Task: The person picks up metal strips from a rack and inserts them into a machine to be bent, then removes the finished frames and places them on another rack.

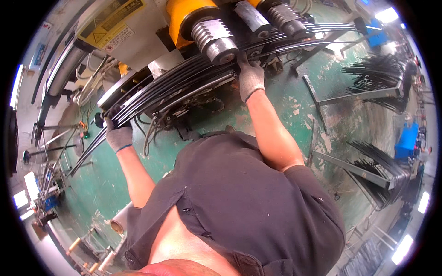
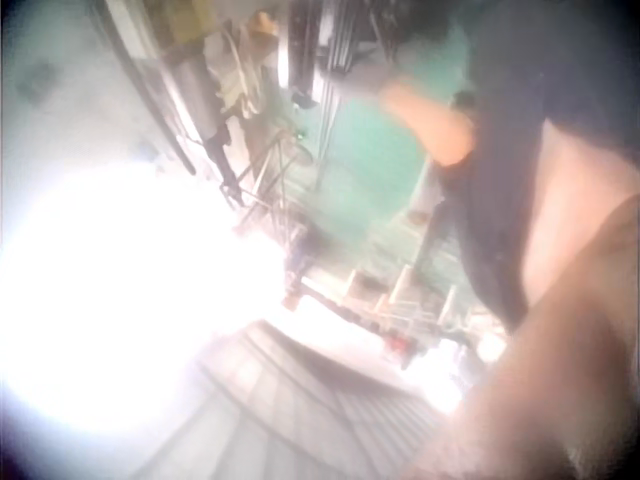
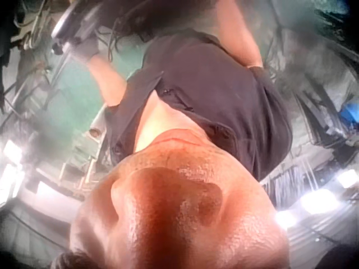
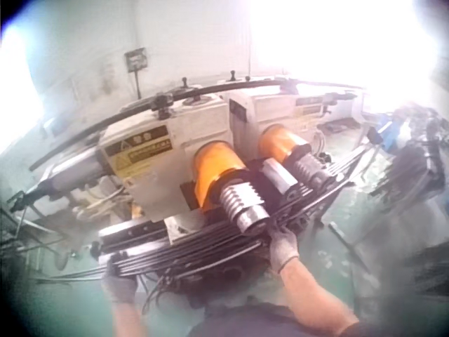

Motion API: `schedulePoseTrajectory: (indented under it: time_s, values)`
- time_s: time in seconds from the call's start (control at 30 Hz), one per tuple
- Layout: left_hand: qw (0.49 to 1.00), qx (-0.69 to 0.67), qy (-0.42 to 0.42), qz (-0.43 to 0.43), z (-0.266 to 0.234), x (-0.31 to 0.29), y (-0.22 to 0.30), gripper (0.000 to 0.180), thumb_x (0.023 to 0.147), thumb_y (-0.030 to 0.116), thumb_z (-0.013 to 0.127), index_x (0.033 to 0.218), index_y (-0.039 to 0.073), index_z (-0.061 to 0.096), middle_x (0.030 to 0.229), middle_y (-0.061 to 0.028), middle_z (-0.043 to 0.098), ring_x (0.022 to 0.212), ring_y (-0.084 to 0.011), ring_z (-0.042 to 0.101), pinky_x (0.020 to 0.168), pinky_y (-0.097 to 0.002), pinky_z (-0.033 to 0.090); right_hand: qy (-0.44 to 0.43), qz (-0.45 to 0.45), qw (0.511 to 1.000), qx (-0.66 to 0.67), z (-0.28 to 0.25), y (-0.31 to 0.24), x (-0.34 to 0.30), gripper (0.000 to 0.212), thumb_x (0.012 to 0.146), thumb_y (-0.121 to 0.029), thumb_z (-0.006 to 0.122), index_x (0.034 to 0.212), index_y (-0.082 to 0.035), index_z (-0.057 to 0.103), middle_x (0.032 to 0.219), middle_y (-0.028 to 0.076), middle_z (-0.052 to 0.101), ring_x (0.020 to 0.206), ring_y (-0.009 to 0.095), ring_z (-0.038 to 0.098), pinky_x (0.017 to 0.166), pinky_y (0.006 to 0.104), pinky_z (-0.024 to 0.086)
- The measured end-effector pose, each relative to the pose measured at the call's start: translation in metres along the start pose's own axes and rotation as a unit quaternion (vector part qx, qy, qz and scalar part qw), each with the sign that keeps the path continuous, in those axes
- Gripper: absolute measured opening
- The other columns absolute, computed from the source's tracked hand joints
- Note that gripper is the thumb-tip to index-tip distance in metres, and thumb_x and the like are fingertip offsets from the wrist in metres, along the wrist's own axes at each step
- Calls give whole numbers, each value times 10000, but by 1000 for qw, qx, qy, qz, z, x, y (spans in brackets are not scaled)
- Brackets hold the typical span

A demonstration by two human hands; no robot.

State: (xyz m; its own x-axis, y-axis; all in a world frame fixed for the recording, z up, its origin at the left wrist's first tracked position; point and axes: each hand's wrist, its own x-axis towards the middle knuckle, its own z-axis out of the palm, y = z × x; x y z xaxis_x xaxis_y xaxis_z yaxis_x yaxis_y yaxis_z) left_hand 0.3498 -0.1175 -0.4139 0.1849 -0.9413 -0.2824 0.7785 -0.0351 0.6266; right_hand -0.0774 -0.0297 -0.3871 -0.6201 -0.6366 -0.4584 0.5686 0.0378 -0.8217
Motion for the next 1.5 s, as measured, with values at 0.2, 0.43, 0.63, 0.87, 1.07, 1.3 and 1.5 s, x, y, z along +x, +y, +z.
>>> schedulePoseTrajectory:
  time_s: [0.2, 0.43, 0.63, 0.87, 1.07, 1.3, 1.5]
  values:
    - [1000, -1, 15, -1, -12, 4, 15, 397, 1121, 242, 411, 1256, -74, 610, 1313, -222, 654, 1268, -360, 589, 1172, -509, 427, -39, -119, 983, -132, 14, 20, 32, 244, 970, -172, 616, 1132, -25, 724, 1041, 114, 734, 965, 231, 650, 874, 365, 481]
    - [999, -31, -3, -4, -30, 36, 23, 363, 1098, 232, 483, 1240, -66, 633, 1298, -190, 665, 1236, -314, 609, 1168, -486, 436, -47, -141, 963, -226, 19, 16, 46, 253, 977, -109, 539, 1119, -2, 720, 1065, 137, 740, 943, 238, 669, 841, 353, 488]
    - [996, 72, -11, -42, 9, 20, -6, 362, 1119, 217, 447, 1268, -54, 635, 1286, -161, 673, 1233, -285, 614, 1168, -436, 440, 2, -76, 990, -123, 26, 4, 41, 306, 986, -115, 484, 1189, -12, 688, 1091, 101, 713, 983, 180, 632, 884, 328, 477]
    - [994, 74, -67, -44, 51, -16, -62, 384, 1089, 278, 519, 1298, -25, 626, 1301, -199, 659, 1238, -335, 615, 1142, -518, 458, 1, -44, 998, -39, 3, 10, 6, 468, 996, -373, 690, 1198, 48, 705, 1030, 50, 715, 884, 155, 603, 818, 329, 499]
    - [994, -109, -27, 18, -38, 26, 28, 421, 1099, 251, 430, 1337, -52, 601, 1315, -213, 670, 1253, -377, 618, 1164, -547, 440, 38, 41, 998, -25, -92, 21, 3, 447, 1027, -329, 657, 1286, 35, 625, 1190, 136, 711, 1040, 267, 712, 880, 399, 593]
    - [997, 20, 61, 47, -13, 23, 4, 398, 1120, 255, 440, 1308, -51, 612, 1277, -178, 682, 1229, -291, 632, 1143, -410, 474, 61, 74, 993, -64, -141, 43, 7, 445, 1038, -340, 648, 1255, 47, 612, 1140, 180, 723, 1026, 310, 724, 905, 422, 593]
    - [999, -21, 37, 17, 27, -11, -40, 338, 1088, 242, 531, 1240, -44, 628, 1253, -172, 686, 1197, -312, 638, 1126, -443, 484, -3, 57, 993, -100, -133, 57, 35, 405, 1026, -311, 672, 1250, 23, 627, 1080, 138, 734, 969, 286, 729, 885, 423, 600]
